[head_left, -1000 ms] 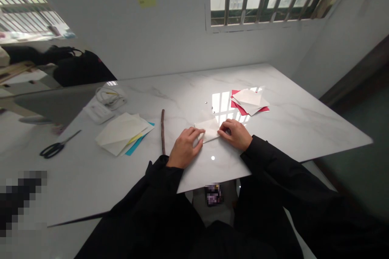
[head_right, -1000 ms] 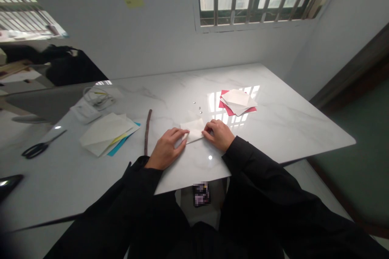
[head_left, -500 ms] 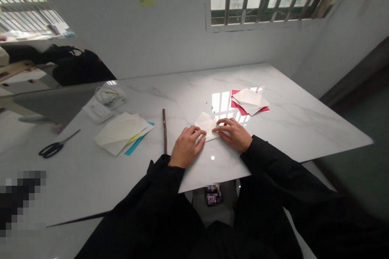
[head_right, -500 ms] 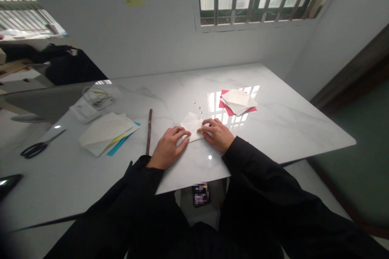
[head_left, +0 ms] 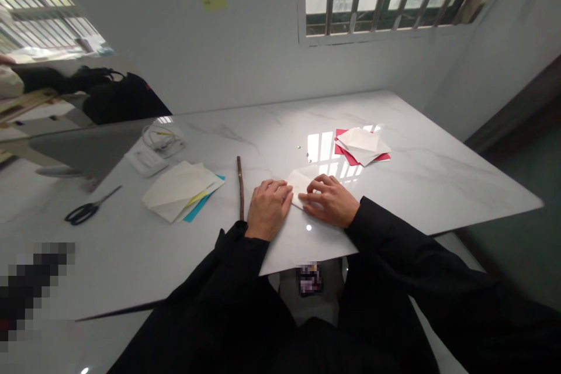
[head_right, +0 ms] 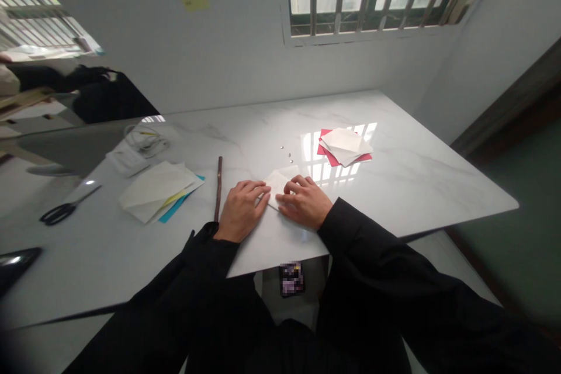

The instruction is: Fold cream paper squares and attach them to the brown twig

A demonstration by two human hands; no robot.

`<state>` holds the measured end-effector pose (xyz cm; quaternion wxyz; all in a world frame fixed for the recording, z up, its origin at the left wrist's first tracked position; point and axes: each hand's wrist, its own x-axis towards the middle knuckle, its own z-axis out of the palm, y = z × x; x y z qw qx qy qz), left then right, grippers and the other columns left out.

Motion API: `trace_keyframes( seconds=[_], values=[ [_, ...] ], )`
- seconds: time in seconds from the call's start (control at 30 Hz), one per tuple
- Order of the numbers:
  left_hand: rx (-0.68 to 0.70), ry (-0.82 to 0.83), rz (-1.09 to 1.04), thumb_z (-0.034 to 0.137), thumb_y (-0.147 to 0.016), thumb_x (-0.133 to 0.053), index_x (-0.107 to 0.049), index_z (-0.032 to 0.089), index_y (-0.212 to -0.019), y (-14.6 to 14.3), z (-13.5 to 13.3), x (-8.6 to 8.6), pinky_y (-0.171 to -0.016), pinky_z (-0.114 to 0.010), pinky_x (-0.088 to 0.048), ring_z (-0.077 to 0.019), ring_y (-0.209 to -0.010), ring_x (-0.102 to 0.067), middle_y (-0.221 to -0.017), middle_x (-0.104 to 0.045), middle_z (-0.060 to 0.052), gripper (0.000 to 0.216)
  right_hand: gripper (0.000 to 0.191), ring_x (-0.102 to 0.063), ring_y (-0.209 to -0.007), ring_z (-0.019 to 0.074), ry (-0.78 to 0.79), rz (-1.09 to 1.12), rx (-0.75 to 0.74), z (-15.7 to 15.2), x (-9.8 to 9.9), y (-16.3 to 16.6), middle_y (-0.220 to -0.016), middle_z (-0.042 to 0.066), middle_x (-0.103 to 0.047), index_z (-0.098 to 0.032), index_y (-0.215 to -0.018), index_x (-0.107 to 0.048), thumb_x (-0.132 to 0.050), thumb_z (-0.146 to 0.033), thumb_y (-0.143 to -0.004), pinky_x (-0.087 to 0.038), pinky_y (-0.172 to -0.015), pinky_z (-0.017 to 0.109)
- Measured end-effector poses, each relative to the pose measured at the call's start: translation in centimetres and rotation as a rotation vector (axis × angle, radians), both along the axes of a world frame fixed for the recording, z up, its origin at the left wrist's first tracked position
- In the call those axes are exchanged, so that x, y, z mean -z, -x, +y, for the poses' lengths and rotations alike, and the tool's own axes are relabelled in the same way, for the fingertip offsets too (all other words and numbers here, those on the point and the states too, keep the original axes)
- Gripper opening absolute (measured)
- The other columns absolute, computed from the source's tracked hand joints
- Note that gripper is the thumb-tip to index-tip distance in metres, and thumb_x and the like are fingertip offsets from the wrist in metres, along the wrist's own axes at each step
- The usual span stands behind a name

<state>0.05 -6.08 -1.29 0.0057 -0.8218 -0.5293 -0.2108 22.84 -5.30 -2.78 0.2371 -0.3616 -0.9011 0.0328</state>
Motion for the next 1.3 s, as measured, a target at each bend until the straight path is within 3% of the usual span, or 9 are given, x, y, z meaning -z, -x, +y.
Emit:
trace_keyframes(
  seconds=[0.2, 0.37, 0.6, 0.83, 1.0, 1.07, 1.3],
  values=[
    [0.021, -0.003, 0.044, 0.022, -0.105, -0.051, -0.069, 0.017, -0.133, -0.7, -0.1, 1.3, -0.121, -0.052, -0.045, -0.0301, -0.132, -0.062, -0.14, -0.07, -0.015, 0.034, 0.027, -0.054, -0.113, 0.0302, 0.01, -0.013, -0.077, -0.4, -0.3, 0.7, -0.114, 0.012, -0.071, -0.027, -0.126, -0.075, -0.061, -0.036, -0.105, -0.045, -0.092, 0.045],
    [0.022, 0.093, 0.082, 0.019, -0.107, -0.035, -0.051, 0.006, -0.155, -0.7, 0.1, 2.7, -0.129, -0.054, -0.037, -0.0329, -0.154, -0.046, -0.163, -0.051, -0.021, 0.052, 0.033, -0.057, -0.105, 0.027, 0.049, 0.008, -0.108, -0.3, -0.1, 0.8, -0.115, 0.013, -0.068, -0.023, -0.131, -0.073, -0.061, -0.037, -0.104, -0.049, -0.094, 0.043],
    [0.131, 0.17, 0.109, 0.03, -0.109, -0.031, -0.034, 0.012, -0.166, 0.8, 0.5, 2.4, -0.131, -0.054, -0.031, -0.0309, -0.163, -0.031, -0.174, -0.034, -0.019, 0.059, 0.032, -0.06, -0.104, 0.0262, 0.075, 0.071, -0.125, -0.2, 0.1, 1.0, -0.115, 0.013, -0.069, -0.022, -0.129, -0.073, -0.065, -0.035, -0.101, -0.052, -0.096, 0.044],
    [0.122, 0.184, 0.133, 0.045, -0.11, -0.031, -0.034, 0.012, -0.166, 0.6, 0.3, 2.2, -0.131, -0.058, -0.026, -0.0353, -0.163, -0.029, -0.175, -0.031, -0.021, 0.065, 0.027, -0.063, -0.108, 0.0258, 0.09, 0.112, -0.024, 0.0, -0.2, 0.9, -0.115, 0.011, -0.073, -0.021, -0.127, -0.073, -0.06, -0.035, -0.106, -0.05, -0.099, 0.044],
    [0.189, 0.199, 0.135, 0.051, -0.111, -0.03, -0.036, 0.018, -0.166, 0.9, 0.4, 1.9, -0.132, -0.058, -0.02, -0.034, -0.164, -0.026, -0.175, -0.031, -0.017, 0.065, 0.043, -0.051, -0.144, 0.032, 0.078, 0.104, 0.047, 0.4, -0.1, 0.6, -0.155, 0.012, -0.06, -0.023, -0.147, -0.061, -0.059, -0.038, -0.108, -0.042, -0.118, 0.052],
    [0.211, 0.197, 0.141, 0.051, -0.111, -0.031, -0.037, 0.018, -0.165, 1.1, 0.3, 1.9, -0.133, -0.058, -0.019, -0.0329, -0.164, -0.027, -0.175, -0.032, -0.016, 0.063, 0.05, -0.046, -0.151, 0.033, 0.107, 0.082, 0.055, 0.5, 0.2, 0.6, -0.161, 0.011, -0.056, -0.024, -0.155, -0.054, -0.058, -0.041, -0.108, -0.037, -0.124, 0.055],
    [0.201, 0.19, 0.145, 0.046, -0.111, -0.036, -0.036, 0.021, -0.167, 1.1, 0.3, 2.0, -0.134, -0.054, -0.018, -0.0305, -0.164, -0.028, -0.176, -0.032, -0.014, 0.062, 0.046, -0.05, -0.148, 0.033, 0.145, 0.068, 0.082, 1.0, 0.7, 0.1, -0.159, 0.011, -0.058, -0.021, -0.15, -0.059, -0.056, -0.042, -0.109, -0.037, -0.124, 0.055]
  ],
)
